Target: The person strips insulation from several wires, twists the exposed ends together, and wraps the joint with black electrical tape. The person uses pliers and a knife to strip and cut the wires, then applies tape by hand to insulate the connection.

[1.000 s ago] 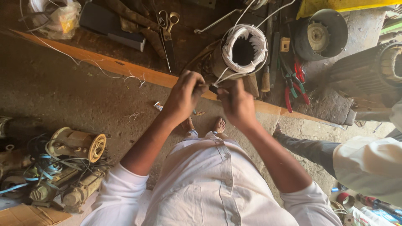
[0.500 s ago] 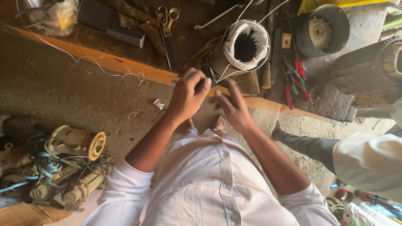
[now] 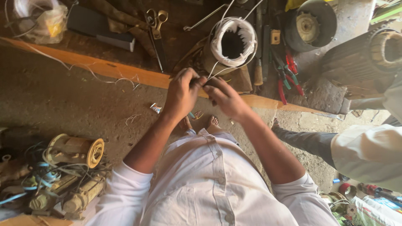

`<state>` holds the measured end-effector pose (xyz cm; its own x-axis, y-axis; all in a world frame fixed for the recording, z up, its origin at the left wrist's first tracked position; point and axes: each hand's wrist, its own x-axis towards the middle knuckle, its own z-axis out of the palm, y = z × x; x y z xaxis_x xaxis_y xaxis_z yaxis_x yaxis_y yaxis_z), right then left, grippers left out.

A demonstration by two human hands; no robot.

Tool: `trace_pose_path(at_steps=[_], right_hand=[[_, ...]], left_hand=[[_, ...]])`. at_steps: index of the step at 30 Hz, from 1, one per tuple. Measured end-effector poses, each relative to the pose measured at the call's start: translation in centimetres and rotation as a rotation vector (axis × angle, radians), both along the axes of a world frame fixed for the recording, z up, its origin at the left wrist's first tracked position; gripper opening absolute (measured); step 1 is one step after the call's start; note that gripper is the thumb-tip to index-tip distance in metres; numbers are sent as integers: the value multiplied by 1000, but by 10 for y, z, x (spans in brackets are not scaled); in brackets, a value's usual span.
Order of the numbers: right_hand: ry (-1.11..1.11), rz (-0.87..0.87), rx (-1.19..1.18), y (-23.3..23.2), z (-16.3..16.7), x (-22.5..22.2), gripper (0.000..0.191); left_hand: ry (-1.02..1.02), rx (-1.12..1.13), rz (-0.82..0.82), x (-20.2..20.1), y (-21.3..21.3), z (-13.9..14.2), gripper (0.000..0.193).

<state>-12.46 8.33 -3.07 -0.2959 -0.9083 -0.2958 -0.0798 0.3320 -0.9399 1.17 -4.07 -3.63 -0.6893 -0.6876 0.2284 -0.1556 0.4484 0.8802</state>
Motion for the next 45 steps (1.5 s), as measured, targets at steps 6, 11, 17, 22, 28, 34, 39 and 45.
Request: trace_pose_path(at_steps=[6,11,17,22,28,34,39,45], right_hand=[[584,43,-183,8,18,20,34],[477,194,-189,-6,21,-9,30],[-202,724,-487,-4,29,-61,27],[238,919,-347,31,24,-74,31],[1119,333,343,56,-24,-149,22],[1233,195,4,51,-4,-173,11],[1047,196,-535,28,46,-108,22],[1079,553,-681,-29,61,-64,21]], left_hand=[[101,-190,182,-3,30,-1,9],[39,-137,192,-6,31,-11,4],[-60,16,173,-13,25,-21,14],[-41,186,83,-7,24,-8,18],[-100,-297,229,-5,44,19,15],[-35,-221,199,-5,40,26,14],[-116,-9,214,11,44,23,44],[-47,-223,349,11,59,21,22]])
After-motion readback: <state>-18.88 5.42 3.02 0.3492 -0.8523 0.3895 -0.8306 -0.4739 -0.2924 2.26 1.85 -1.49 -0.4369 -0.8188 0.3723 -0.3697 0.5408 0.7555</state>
